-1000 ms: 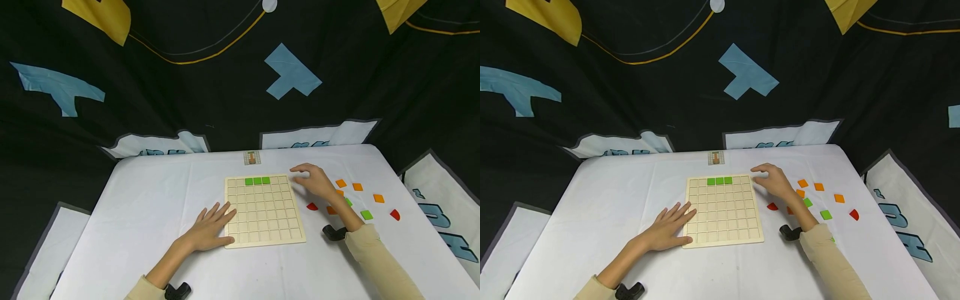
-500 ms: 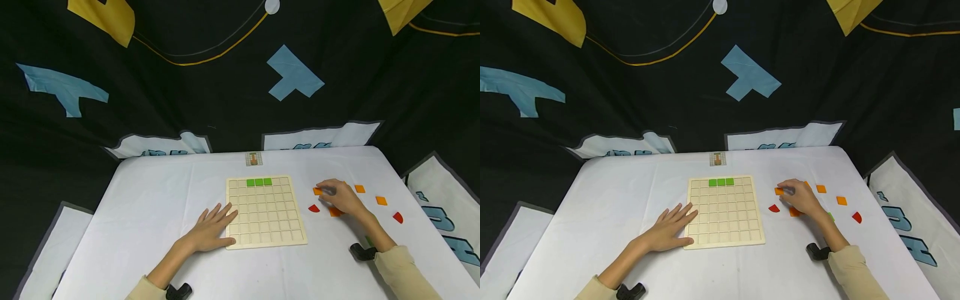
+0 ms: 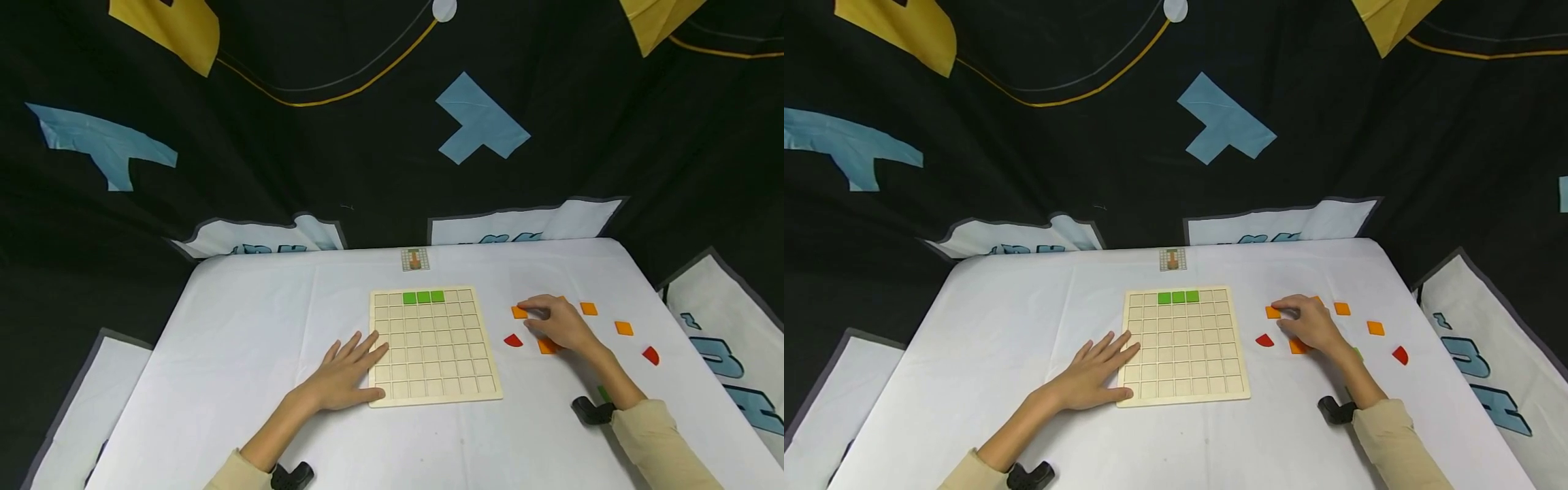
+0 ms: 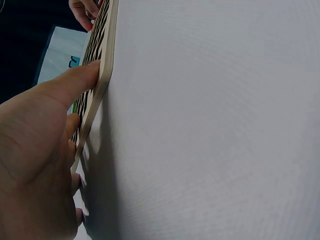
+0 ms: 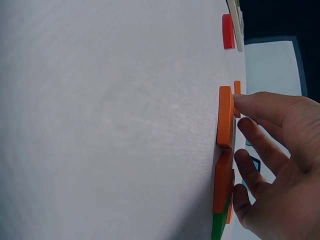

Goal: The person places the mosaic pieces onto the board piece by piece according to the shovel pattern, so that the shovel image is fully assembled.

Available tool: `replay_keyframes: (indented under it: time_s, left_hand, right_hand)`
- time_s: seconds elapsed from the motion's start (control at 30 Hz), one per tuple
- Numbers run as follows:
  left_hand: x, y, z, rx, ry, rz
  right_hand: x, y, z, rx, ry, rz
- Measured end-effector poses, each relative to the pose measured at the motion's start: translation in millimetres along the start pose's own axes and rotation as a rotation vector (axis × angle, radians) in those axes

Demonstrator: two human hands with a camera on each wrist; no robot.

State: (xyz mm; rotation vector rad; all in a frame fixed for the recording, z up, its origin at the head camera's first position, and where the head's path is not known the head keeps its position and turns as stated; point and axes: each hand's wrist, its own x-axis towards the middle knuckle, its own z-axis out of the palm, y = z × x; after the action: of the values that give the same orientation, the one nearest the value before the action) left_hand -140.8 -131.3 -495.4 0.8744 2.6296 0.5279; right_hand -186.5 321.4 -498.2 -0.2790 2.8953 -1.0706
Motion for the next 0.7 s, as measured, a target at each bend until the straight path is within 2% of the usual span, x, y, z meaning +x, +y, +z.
replay_keyframes:
  time_s: [0.5, 0.7]
  left_hand:
    - [-1.7, 1.7, -1.1, -0.004, 0.005, 0.004]
    - [-1.4, 1.3, -1.0, 0.001, 0.007, 0.008]
  right_hand:
    - [2.8, -2.3, 2.1, -0.03, -0.013, 0.036]
    - [3.1, -5.5, 2.8, -0.039, -0.018, 0.023]
